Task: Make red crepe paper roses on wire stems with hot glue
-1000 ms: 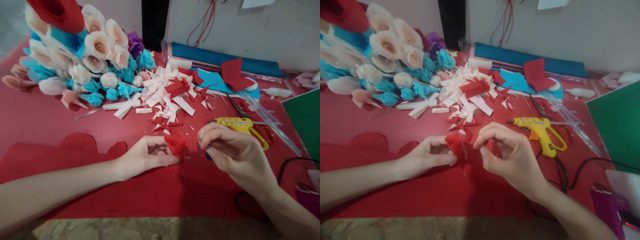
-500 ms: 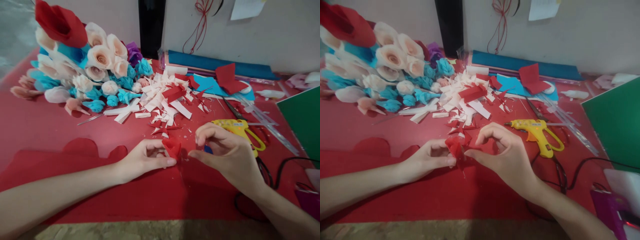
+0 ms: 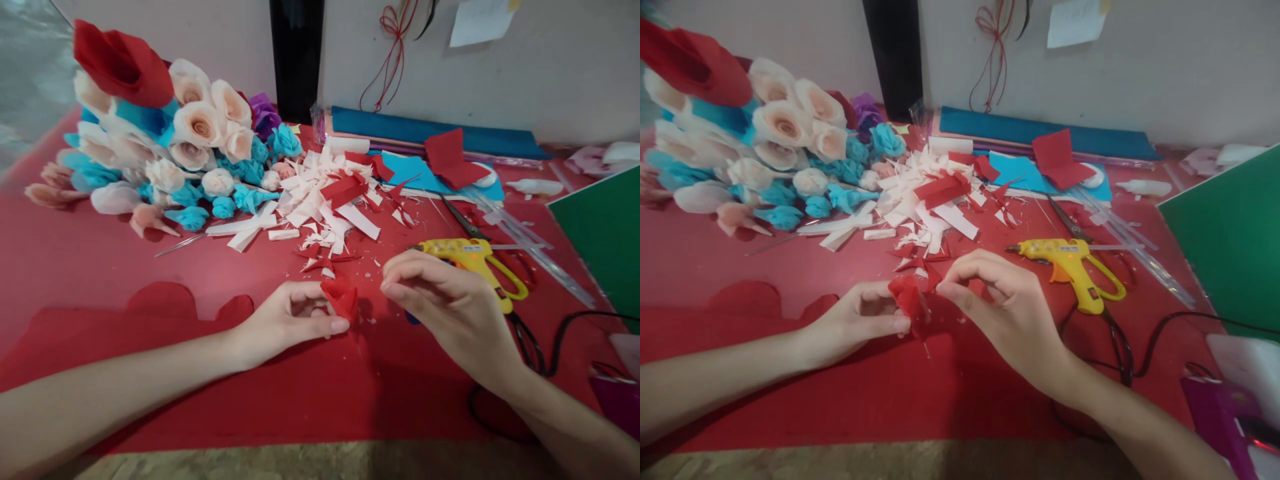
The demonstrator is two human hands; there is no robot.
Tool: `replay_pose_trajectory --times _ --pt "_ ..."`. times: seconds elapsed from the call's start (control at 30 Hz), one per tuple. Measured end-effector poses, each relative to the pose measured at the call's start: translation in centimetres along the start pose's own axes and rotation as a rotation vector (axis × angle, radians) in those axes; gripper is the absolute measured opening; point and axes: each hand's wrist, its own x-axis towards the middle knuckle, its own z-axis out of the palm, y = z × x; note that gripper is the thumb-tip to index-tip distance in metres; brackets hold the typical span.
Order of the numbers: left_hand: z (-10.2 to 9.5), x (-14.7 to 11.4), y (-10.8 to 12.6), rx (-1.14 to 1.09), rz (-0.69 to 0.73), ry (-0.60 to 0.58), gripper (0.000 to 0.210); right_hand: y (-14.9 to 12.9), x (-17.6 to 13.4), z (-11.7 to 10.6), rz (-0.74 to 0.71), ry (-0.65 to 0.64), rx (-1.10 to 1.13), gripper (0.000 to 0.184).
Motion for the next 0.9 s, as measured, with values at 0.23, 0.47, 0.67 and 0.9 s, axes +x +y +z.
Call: replay_pose_trajectory --times 0.23,0.47,0.67,0.9 --pt "-0.07 -0.01 0.02 0.030 -0.002 0.013 0.015 0.05 0.10 0.04 -0.017 -0.008 -0.046 0.013" --pt "-0.15 0.01 -0.25 0.037 0.009 0.016 0.017 0.21 -0.08 -0.04 -0.002 -0.006 -0.077 0.019" --pt "-0.13 0.07 -0.17 0.019 0.026 0.005 0.013 -0.01 -0.16 -0.01 0.008 0.010 -0.041 0.017" --pt "-0.12 0.02 -0.09 0.024 0.027 0.004 0.012 0.13 -0.02 0.17 -0.007 0.032 -0.006 0.015"
